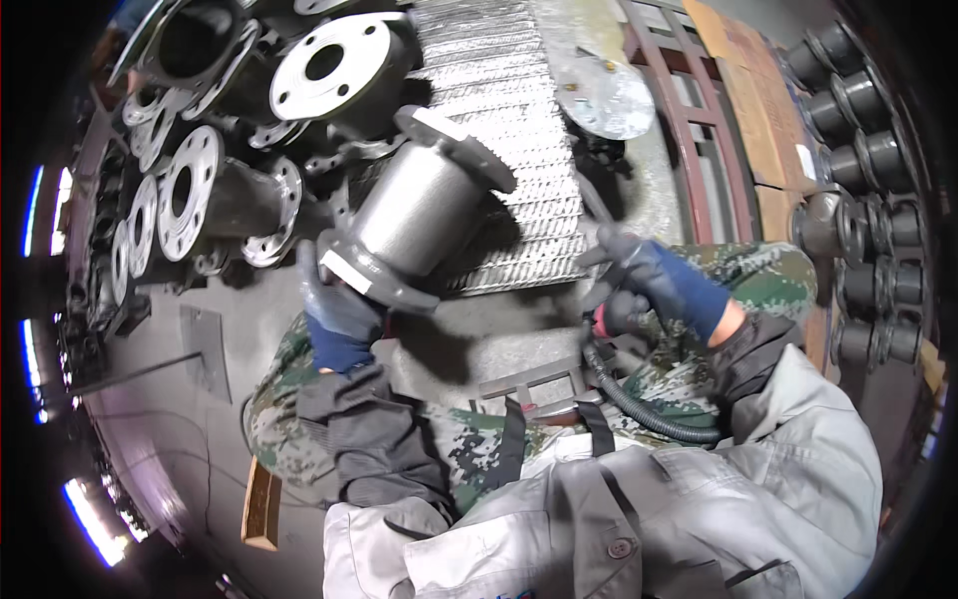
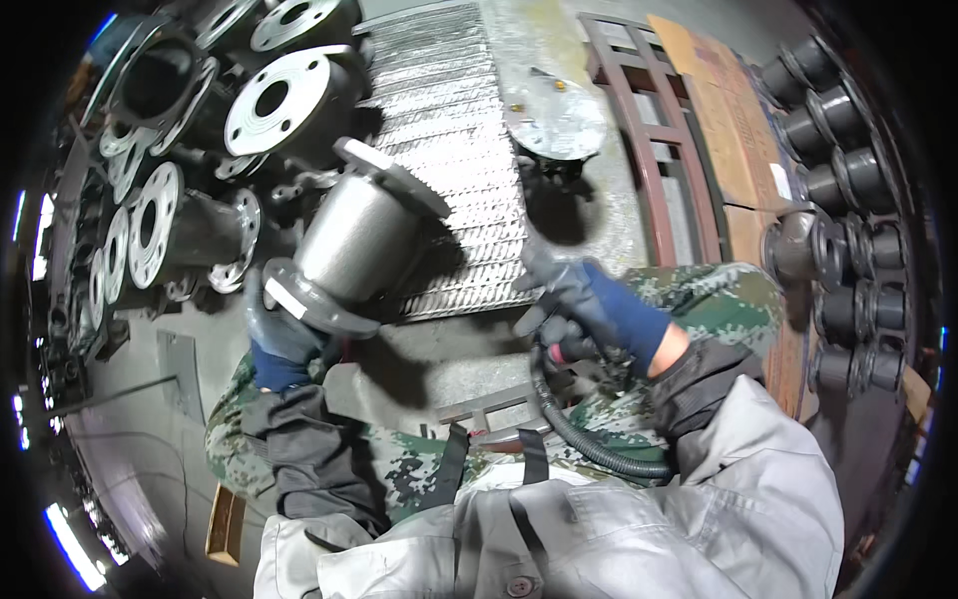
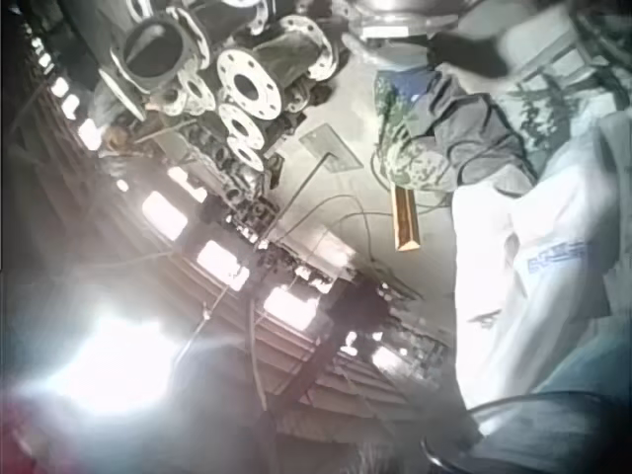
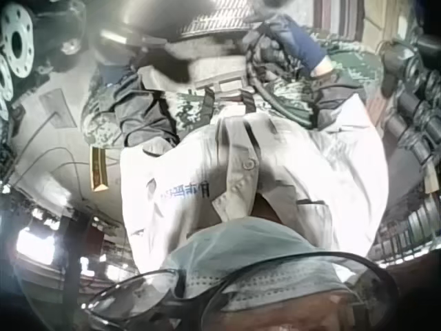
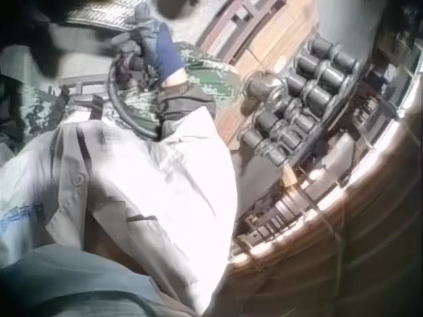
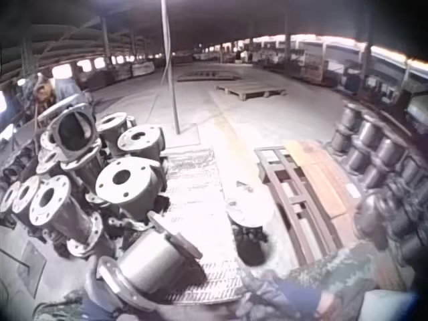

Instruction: Polishing the edges and surfaces of industrial metal valve housings or pipes using a handheld pneumatic grinder and a file.

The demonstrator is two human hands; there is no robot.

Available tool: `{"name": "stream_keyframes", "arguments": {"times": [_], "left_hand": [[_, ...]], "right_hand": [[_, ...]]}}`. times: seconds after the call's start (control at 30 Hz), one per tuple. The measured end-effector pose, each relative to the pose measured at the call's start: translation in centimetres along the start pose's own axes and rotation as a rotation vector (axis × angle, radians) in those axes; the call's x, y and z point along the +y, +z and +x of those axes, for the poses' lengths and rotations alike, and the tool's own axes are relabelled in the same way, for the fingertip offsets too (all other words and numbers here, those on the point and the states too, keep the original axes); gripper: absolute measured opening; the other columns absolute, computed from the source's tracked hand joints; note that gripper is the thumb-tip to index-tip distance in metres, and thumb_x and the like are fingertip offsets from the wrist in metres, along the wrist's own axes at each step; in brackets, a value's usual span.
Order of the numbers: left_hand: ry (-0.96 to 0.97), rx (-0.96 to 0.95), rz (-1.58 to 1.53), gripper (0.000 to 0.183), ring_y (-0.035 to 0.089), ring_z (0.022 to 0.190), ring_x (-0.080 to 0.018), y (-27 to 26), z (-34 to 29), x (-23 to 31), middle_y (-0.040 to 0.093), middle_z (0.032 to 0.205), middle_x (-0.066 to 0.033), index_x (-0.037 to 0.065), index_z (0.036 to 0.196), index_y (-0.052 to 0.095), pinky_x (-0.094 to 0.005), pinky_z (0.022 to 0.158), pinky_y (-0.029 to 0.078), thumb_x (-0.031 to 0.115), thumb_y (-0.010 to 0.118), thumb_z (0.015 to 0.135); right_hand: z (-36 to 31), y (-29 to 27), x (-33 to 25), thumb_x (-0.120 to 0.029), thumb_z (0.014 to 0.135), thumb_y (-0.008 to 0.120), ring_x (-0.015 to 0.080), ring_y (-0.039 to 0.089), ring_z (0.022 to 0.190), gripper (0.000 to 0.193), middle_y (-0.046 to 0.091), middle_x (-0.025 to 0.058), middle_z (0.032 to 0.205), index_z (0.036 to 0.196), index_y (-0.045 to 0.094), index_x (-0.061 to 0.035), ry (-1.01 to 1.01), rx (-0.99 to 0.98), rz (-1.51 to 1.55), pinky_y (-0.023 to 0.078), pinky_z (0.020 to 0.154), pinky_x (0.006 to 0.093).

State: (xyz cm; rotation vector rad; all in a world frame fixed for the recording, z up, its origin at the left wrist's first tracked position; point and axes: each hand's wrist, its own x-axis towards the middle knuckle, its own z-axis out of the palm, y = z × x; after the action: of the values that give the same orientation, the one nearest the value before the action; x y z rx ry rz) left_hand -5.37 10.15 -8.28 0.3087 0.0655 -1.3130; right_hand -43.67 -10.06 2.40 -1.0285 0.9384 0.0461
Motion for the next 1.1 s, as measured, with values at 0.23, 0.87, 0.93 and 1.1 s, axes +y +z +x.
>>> {"name": "stream_keyframes", "arguments": {"times": [0.23,0.87,0.93,1.1], "left_hand": [[0.189,0.338,0.338,0.062,0.048,0.127,-0.0399,8.6,3.9,-4.9,0.049,0.138,-0.0207,0.007,0.139,0.046,-0.0600,0.107,0.035,0.047,0.054,0.091],[0.177,0.418,0.242,0.049,0.058,0.113,-0.0380,6.5,2.8,-7.8,0.057,0.124,-0.0213,0.006,0.117,0.058,-0.0575,0.096,0.047,0.048,0.054,0.092],[0.192,0.460,0.253,0.041,0.060,0.108,-0.0355,7.0,2.8,-8.1,0.060,0.116,-0.0180,0.009,0.107,0.061,-0.0563,0.093,0.049,0.047,0.056,0.092],[0.226,0.457,0.248,0.037,0.060,0.107,-0.0336,7.5,2.8,-8.3,0.061,0.114,-0.0153,0.010,0.104,0.061,-0.0551,0.093,0.050,0.044,0.057,0.092]], "right_hand": [[0.8,-0.5,5.7,-0.036,0.102,0.048,0.0078,0.062,0.061,0.045,0.071,0.0113,0.095,0.133,0.049,-0.0029,-0.025,0.176,0.159,0.047,0.050,0.0206],[9.1,-8.5,1.6,-0.014,0.090,0.058,0.0257,0.066,0.064,0.041,0.066,0.0187,0.080,0.131,0.059,-0.0115,-0.572,0.759,-0.768,0.052,0.064,0.0347],[8.9,-8.2,1.2,-0.014,0.089,0.059,0.0251,0.066,0.065,0.042,0.067,0.0183,0.081,0.131,0.059,-0.0126,-0.663,0.757,-0.796,0.052,0.065,0.0341],[8.6,-8.0,0.4,-0.014,0.086,0.061,0.0269,0.068,0.070,0.041,0.068,0.0196,0.085,0.127,0.063,-0.0161,-0.427,0.829,-0.876,0.052,0.068,0.0343]]}}
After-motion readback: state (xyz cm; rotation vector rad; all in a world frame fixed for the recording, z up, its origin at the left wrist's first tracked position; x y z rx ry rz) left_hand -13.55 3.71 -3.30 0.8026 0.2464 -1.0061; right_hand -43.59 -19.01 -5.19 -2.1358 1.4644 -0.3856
